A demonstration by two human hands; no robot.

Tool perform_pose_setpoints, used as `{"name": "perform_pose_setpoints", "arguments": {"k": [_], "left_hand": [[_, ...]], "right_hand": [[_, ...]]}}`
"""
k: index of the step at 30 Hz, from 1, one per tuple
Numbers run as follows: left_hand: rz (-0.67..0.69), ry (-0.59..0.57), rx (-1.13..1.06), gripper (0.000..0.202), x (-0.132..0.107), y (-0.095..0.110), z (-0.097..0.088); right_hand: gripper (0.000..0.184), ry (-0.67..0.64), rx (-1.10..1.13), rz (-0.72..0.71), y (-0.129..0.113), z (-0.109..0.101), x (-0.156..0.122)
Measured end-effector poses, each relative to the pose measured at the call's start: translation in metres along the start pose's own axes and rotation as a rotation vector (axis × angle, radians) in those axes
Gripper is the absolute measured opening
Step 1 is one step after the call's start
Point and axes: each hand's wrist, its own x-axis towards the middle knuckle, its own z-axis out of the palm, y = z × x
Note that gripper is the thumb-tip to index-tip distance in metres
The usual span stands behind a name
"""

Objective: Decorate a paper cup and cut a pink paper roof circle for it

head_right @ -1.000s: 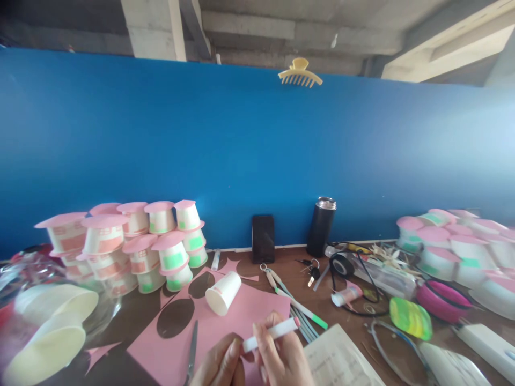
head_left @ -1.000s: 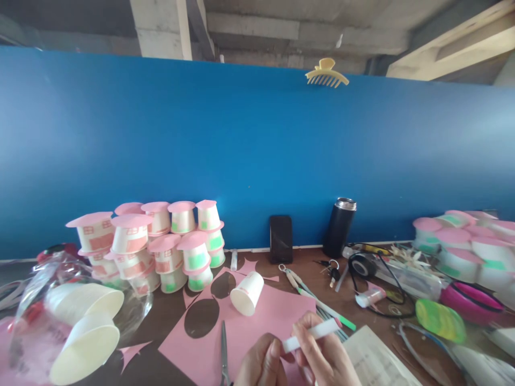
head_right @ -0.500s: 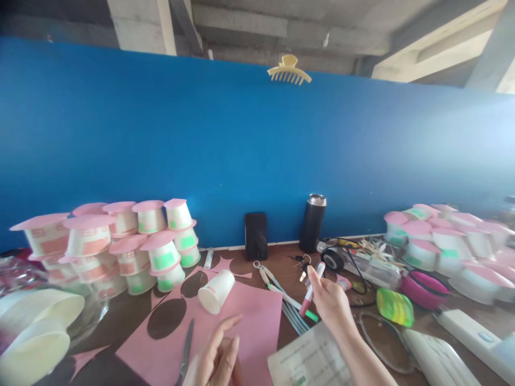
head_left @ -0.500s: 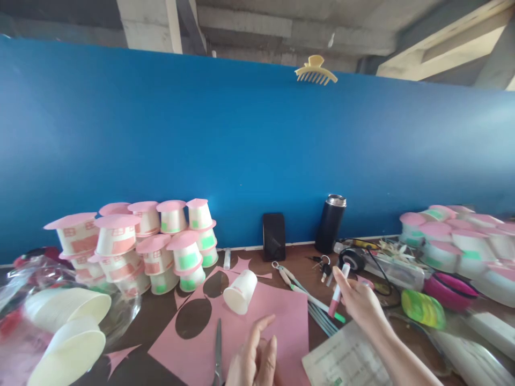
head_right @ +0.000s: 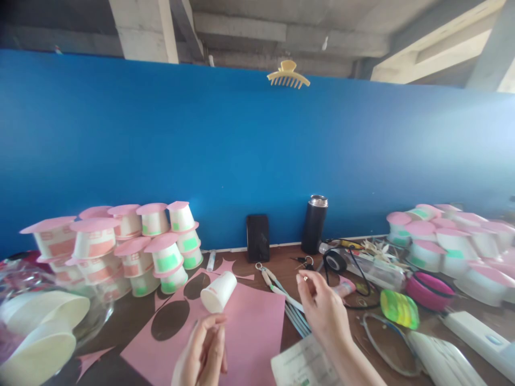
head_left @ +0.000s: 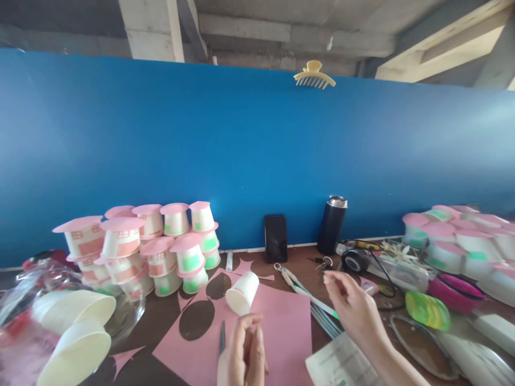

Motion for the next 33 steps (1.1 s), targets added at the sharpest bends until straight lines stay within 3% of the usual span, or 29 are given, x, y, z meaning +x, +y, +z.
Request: {"name": "perform_pose_setpoints", "arguments": {"k": [3,7,12,18,21,23,28,33], "left_hand": [[0.012,0.106,-0.018,0.032,0.010,0.006,-0.008],[0.064,0.148,0.114,0.029,0.026,0.004,-0.019],[0.115,0.023,0.342,0.031,0.029,-0.015,-0.018],[0.193,-0.097,0.490,0.037,0.032,-0.030,-0.022],[0.216,-0.167,0.556,0.044,0.036,-0.035,-0.025],[0.247,-0.150,0.616,0.047,0.036,-0.037,-0.023],[0.546,0.025,0.740,0.050,0.022,-0.041,-0.008],[0.789,-0.059,0.752,0.063,0.011,-0.029,-0.002]], "right_hand": [[0.027,-0.108,-0.067,-0.091,-0.015,0.001,-0.013],[0.022,-0.276,-0.146,-0.155,-0.026,0.000,-0.026],[0.025,-0.359,-0.203,-0.156,-0.031,-0.002,-0.034],[0.023,-0.452,-0.123,-0.182,-0.040,-0.007,-0.039],[0.026,-0.450,-0.068,-0.165,-0.042,-0.008,-0.040],[0.027,-0.420,-0.013,-0.136,-0.042,-0.007,-0.040],[0.040,-0.414,0.242,-0.064,-0.049,0.000,-0.039],[0.048,-0.558,0.586,0.140,-0.060,0.010,-0.050]]}}
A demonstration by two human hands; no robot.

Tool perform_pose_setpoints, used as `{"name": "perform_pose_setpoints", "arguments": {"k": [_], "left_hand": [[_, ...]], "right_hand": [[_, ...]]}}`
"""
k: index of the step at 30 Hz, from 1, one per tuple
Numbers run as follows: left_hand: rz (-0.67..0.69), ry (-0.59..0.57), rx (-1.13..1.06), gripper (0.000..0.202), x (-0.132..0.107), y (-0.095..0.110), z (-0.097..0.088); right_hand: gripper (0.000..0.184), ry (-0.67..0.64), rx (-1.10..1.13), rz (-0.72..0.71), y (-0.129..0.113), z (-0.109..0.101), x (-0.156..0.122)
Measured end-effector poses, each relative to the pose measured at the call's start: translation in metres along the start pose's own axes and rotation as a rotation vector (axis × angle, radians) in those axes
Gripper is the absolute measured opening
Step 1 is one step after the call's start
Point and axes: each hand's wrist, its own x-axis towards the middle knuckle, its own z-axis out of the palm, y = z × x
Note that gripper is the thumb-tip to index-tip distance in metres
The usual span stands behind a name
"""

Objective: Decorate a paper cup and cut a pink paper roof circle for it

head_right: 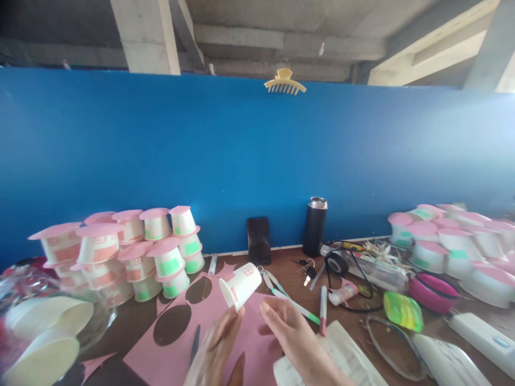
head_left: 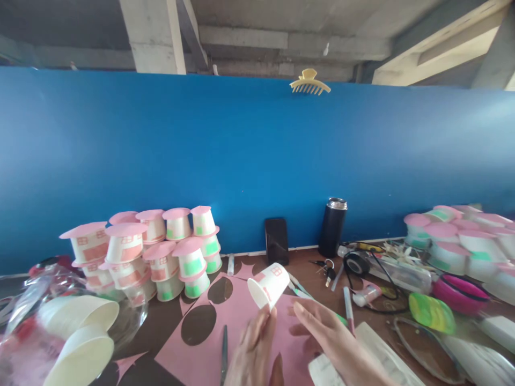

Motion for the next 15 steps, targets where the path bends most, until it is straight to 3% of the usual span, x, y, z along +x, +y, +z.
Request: {"name": "perform_pose_setpoints", "arguments": {"k": [4,7,11,15], "left_hand": [[0.121,-0.147,-0.028,0.072,0.002,0.002,-0.001],[0.180,-0.209,0.021,0.072,-0.002,-0.001,0.009],[0.175,-0.230,0.035,0.069,-0.009,-0.001,0.020],[0.117,-0.263,0.022,0.061,-0.008,0.003,0.018]], "right_hand": [[0.033,-0.113,0.628,-0.010,0.002,0.014,-0.004],[0.024,-0.187,0.837,-0.076,0.003,0.017,-0.003],[0.026,-0.216,0.817,-0.075,0.003,0.009,0.000],[0.031,-0.047,0.688,-0.153,0.003,-0.014,0.010]]}}
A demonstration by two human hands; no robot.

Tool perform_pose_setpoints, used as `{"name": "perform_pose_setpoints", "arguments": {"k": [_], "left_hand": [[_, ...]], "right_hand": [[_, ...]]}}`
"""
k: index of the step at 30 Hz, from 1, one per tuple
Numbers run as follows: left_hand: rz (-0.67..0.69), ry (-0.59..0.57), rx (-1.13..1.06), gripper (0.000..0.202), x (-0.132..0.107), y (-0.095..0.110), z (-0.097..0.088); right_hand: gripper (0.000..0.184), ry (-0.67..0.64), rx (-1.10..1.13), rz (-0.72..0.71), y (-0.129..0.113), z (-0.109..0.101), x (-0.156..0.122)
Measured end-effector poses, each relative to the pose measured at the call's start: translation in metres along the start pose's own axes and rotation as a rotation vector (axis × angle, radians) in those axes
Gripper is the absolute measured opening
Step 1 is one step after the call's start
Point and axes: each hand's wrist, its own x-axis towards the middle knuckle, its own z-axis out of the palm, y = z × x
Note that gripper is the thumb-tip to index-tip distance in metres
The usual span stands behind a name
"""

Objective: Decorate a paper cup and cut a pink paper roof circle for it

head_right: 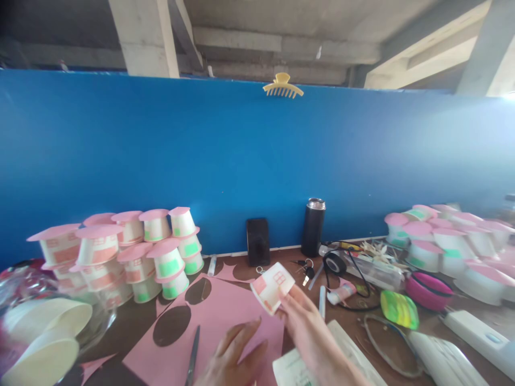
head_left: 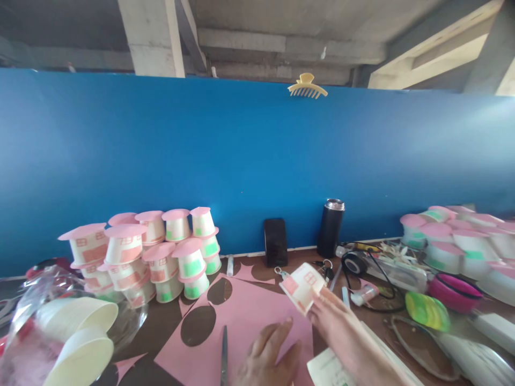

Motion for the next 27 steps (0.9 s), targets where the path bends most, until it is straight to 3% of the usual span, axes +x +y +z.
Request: {"name": "perform_pose_setpoints", "arguments": {"k": [7,10,13,20,27], "left_hand": [[-0.044,-0.033,-0.092,0.052,-0.001,-0.005,-0.006],[-0.097,0.001,-0.142,0.043,-0.001,-0.009,-0.008],[-0.089,0.017,-0.173,0.046,-0.001,-0.011,-0.013],[-0.081,0.013,-0.200,0.049,-0.001,-0.010,-0.020],[-0.088,0.096,-0.111,0.044,0.002,-0.007,-0.026]], "right_hand": [[0.038,0.201,-0.297,-0.169,-0.013,-0.044,0.022],[0.047,0.411,-0.528,-0.245,-0.010,-0.062,0.030],[0.053,0.570,-0.728,-0.290,-0.004,-0.077,0.034],[0.050,0.573,-1.051,-0.305,0.013,-0.085,0.037],[0.054,0.552,-1.226,-0.329,0.022,-0.080,0.038]]}}
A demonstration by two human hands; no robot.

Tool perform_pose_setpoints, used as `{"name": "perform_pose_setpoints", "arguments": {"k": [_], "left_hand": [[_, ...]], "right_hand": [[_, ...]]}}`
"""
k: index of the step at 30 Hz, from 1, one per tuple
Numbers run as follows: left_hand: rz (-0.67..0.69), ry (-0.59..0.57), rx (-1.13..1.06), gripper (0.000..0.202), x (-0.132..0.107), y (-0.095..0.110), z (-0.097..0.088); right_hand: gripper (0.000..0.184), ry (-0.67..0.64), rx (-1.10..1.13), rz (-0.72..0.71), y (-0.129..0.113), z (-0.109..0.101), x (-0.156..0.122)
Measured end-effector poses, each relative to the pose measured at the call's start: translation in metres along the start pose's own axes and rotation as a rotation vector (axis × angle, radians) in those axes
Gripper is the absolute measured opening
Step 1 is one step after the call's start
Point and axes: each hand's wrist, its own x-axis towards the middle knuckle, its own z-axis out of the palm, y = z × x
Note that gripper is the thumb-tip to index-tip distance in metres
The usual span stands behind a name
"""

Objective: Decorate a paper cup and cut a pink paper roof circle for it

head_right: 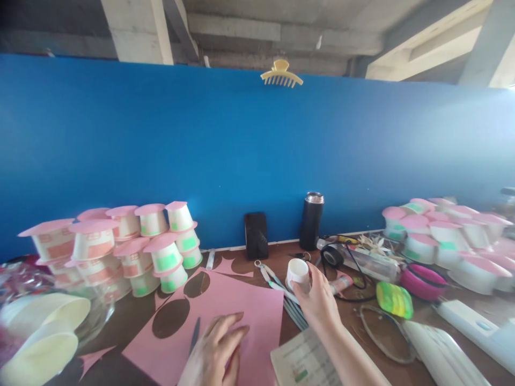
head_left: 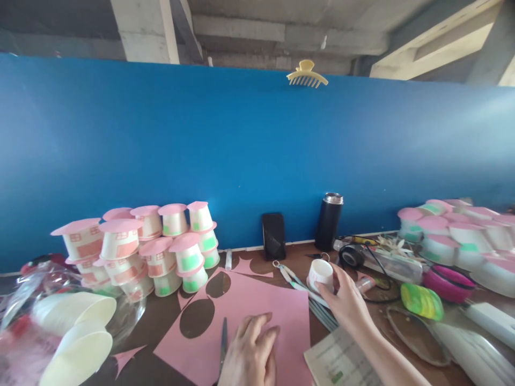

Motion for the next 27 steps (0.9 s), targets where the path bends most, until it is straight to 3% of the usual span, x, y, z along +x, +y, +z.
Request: {"name": "perform_pose_setpoints", "arguments": {"k": [4,6,9,12,15,20,23,27], "left_hand": [[-0.051,0.044,0.066,0.043,0.013,0.002,-0.022],[-0.041,0.028,0.090,0.041,0.023,-0.001,-0.040],[-0.200,0.032,0.190,0.034,0.038,-0.010,-0.073],[-0.392,-0.273,0.252,0.029,0.044,-0.016,-0.103],[-0.458,-0.551,0.329,0.025,0.044,-0.014,-0.121],[-0.446,-0.761,0.400,0.022,0.039,-0.004,-0.118],[-0.456,-0.819,0.436,0.023,0.036,-0.002,-0.106],[-0.478,-0.812,0.410,0.029,0.036,0.004,-0.100]], "right_hand": [[0.063,0.103,-0.054,-0.071,-0.017,-0.010,-0.005],[0.054,0.091,-0.063,-0.143,-0.030,-0.017,-0.011],[0.031,-0.035,-0.074,-0.252,-0.049,-0.025,-0.025],[0.019,-0.153,-0.084,-0.328,-0.063,-0.028,-0.036],[0.018,-0.226,-0.101,-0.362,-0.071,-0.029,-0.042],[0.019,-0.310,-0.129,-0.384,-0.074,-0.030,-0.046],[0.021,-0.349,-0.134,-0.404,-0.075,-0.028,-0.048],[0.022,-0.396,-0.149,-0.431,-0.078,-0.023,-0.055]]}}
